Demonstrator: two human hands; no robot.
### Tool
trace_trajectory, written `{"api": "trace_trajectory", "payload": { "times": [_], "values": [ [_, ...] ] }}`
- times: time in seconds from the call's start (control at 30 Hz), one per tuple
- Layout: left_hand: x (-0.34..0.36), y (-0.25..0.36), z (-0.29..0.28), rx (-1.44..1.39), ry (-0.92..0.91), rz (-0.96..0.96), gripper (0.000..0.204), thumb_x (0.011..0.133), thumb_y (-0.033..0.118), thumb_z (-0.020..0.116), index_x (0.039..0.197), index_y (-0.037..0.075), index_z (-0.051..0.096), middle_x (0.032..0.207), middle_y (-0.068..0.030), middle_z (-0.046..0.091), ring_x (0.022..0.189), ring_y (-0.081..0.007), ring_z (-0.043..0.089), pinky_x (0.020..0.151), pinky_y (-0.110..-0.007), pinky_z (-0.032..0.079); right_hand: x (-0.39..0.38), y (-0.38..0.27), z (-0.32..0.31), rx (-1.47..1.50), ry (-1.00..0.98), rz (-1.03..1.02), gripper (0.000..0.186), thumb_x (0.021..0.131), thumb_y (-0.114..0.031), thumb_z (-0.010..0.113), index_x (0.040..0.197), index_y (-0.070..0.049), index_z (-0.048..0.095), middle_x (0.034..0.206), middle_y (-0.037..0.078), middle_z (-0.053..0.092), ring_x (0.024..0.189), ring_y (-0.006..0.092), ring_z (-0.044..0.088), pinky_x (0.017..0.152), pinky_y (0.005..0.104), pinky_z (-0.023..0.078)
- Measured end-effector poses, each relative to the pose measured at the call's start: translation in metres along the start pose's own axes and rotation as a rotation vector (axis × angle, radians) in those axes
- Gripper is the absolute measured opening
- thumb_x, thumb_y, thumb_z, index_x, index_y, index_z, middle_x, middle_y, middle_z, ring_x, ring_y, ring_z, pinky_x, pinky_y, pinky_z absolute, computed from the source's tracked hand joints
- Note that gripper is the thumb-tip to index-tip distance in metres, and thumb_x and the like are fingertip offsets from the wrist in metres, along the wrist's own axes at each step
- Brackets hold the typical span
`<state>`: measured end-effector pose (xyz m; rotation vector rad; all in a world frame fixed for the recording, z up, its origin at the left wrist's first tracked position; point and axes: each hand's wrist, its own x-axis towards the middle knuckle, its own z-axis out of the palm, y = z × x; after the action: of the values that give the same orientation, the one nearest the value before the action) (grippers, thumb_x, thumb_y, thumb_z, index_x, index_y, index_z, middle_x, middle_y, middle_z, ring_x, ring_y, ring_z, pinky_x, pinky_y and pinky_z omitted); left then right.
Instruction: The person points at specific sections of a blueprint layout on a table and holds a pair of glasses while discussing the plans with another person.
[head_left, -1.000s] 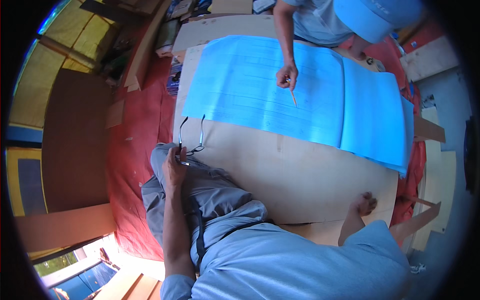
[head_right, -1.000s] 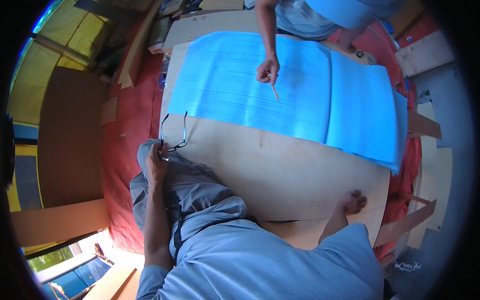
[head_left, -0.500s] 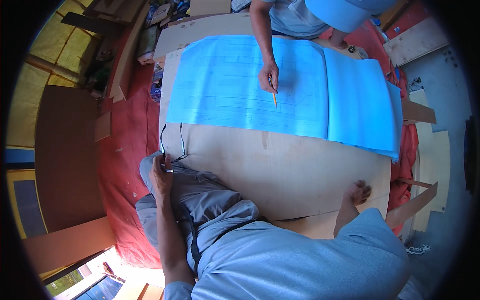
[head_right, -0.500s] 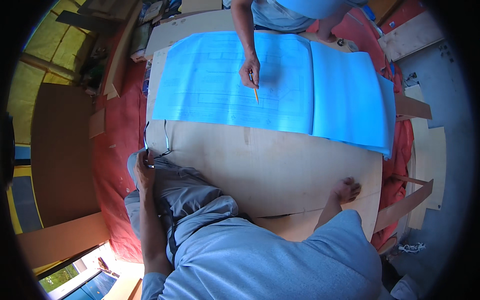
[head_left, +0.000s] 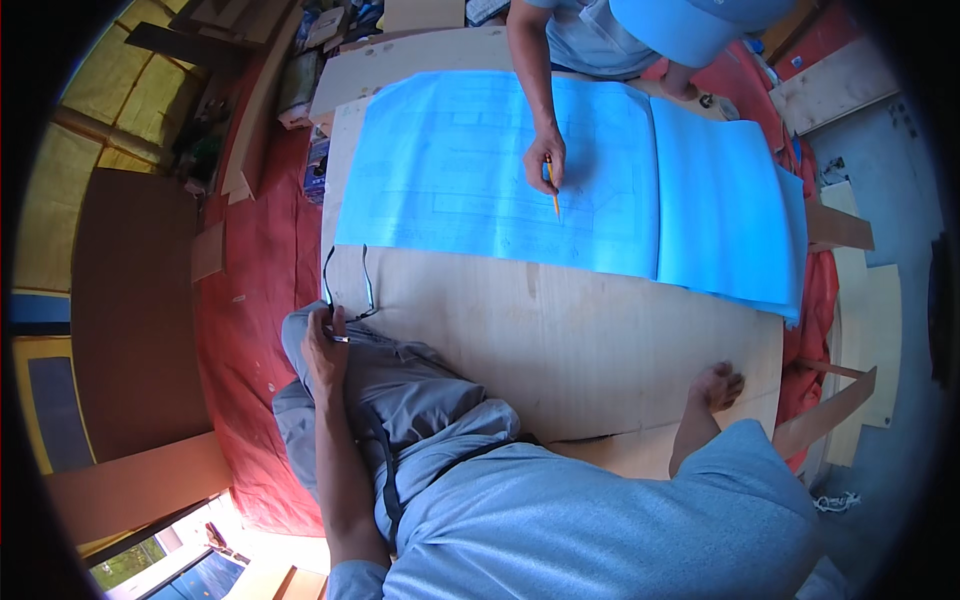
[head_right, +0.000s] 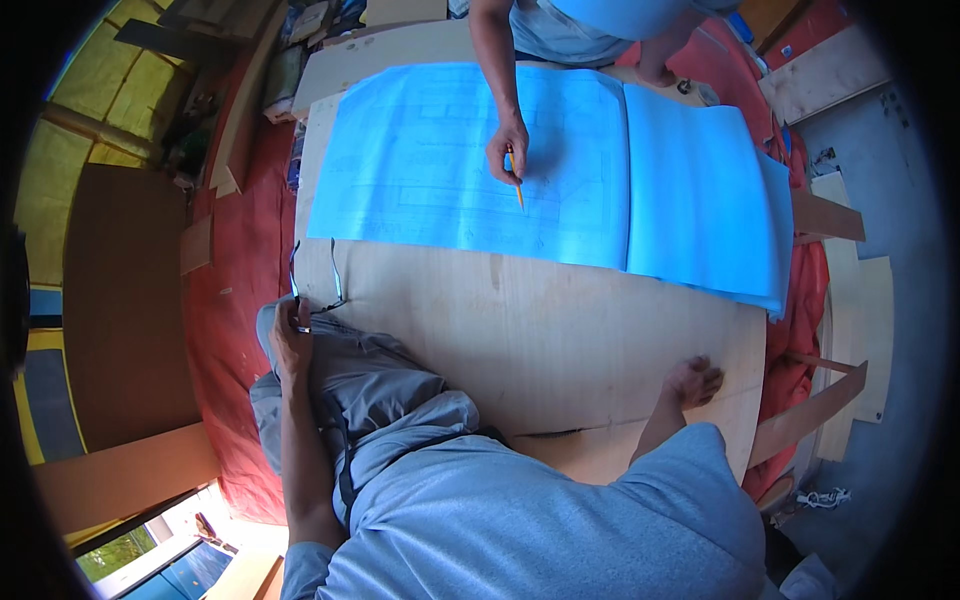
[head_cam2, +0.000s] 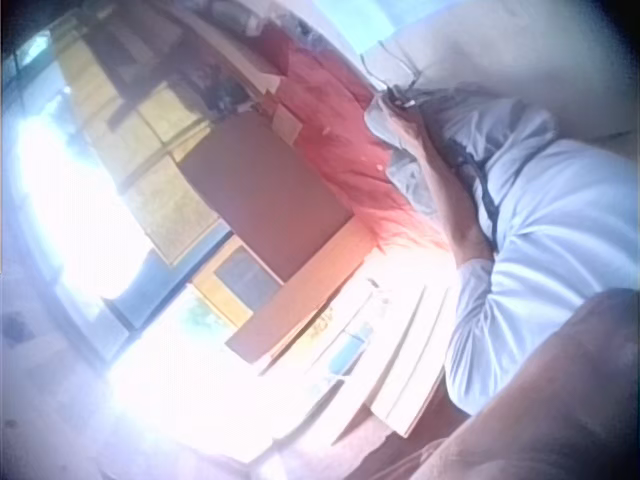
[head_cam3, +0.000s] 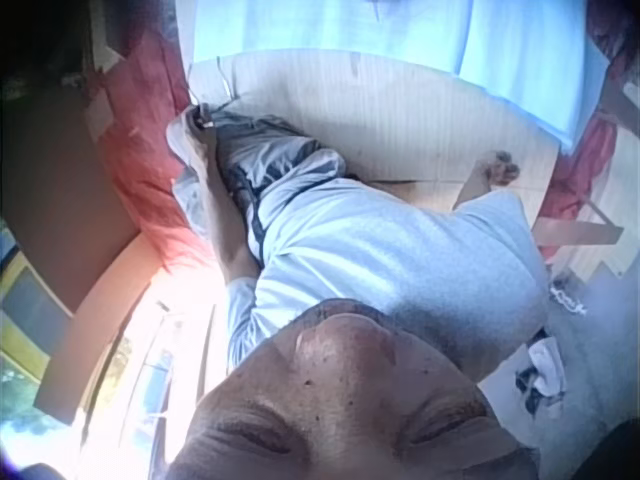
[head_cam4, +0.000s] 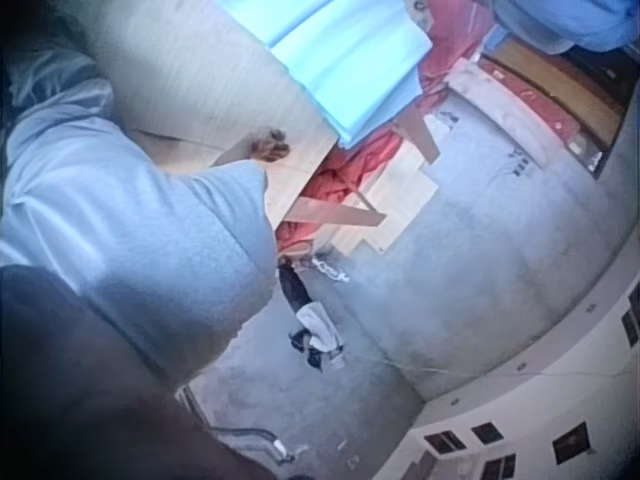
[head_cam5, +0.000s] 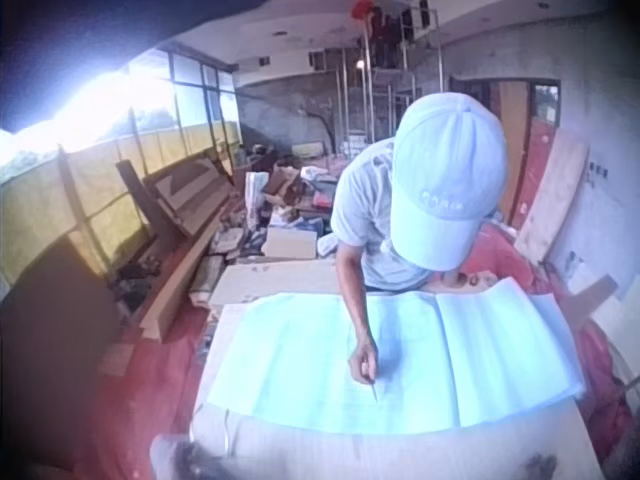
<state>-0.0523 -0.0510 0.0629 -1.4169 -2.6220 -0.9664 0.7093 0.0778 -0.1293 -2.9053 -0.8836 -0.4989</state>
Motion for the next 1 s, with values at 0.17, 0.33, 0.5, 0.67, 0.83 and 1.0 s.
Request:
{"api": "trace_trajectory", "payload": {
  "times": [0.17,0.33,0.5,0.67,0.83,1.0],
  "values": [
    [0.001,-0.002,0.003,-0.001,-0.006,-0.023,0.023,0.101,0.024,0.070,0.099,0.003,0.062,0.075,-0.0167,0.064,0.062,-0.0304,0.062,0.061,-0.043,0.048,0.004,0.005,0.002,-0.008,-0.008,-0.005,0.073,0.104,-0.060,0.032,0.154,-0.009,0.050,0.161,0.010,0.048,0.151,0.0263,0.040,0.122,0.0483,0.028],
    [-0.001,-0.008,0.004,0.008,0.013,-0.060,0.022,0.101,0.024,0.070,0.099,0.003,0.062,0.076,-0.0165,0.065,0.064,-0.0312,0.063,0.061,-0.043,0.048,-0.002,-0.005,-0.006,0.083,0.013,-0.030,0.072,0.105,-0.056,0.034,0.151,-0.003,0.049,0.155,0.016,0.050,0.146,0.0305,0.043,0.120,0.0485,0.030],
    [-0.004,-0.011,-0.001,0.010,0.020,-0.064,0.021,0.100,0.023,0.071,0.098,0.004,0.062,0.076,-0.0167,0.065,0.066,-0.0316,0.064,0.062,-0.043,0.049,-0.006,-0.003,0.013,0.030,0.163,-0.061,0.068,0.105,-0.055,0.037,0.144,-0.002,0.055,0.149,0.016,0.055,0.144,0.0319,0.045,0.118,0.0496,0.034],
    [0.000,-0.014,0.016,-0.062,0.065,0.033,0.020,0.099,0.023,0.071,0.098,0.005,0.062,0.078,-0.0163,0.066,0.070,-0.0339,0.067,0.064,-0.043,0.051,0.030,0.041,0.074,0.096,0.223,-0.099,0.068,0.102,-0.057,0.045,0.139,-0.002,0.060,0.143,0.018,0.059,0.135,0.0363,0.054,0.113,0.0545,0.040],
    [-0.004,-0.011,-0.003,0.026,0.027,-0.050,0.024,0.098,0.025,0.073,0.098,0.004,0.061,0.081,-0.0171,0.068,0.073,-0.0376,0.068,0.066,-0.045,0.052,-0.003,0.033,0.046,-0.024,0.197,-0.118,0.064,0.102,-0.056,0.047,0.135,-0.003,0.062,0.141,0.019,0.061,0.133,0.0368,0.055,0.110,0.0552,0.042],
    [0.013,-0.002,-0.007,-0.051,0.062,-0.051,0.027,0.098,0.028,0.073,0.098,0.004,0.061,0.082,-0.0192,0.069,0.073,-0.0403,0.067,0.067,-0.047,0.052,0.008,0.037,0.061,-0.064,0.191,-0.169,0.055,0.103,-0.048,0.046,0.132,-0.004,0.061,0.142,0.021,0.059,0.134,0.0381,0.055,0.110,0.0540,0.044]
  ]
}}
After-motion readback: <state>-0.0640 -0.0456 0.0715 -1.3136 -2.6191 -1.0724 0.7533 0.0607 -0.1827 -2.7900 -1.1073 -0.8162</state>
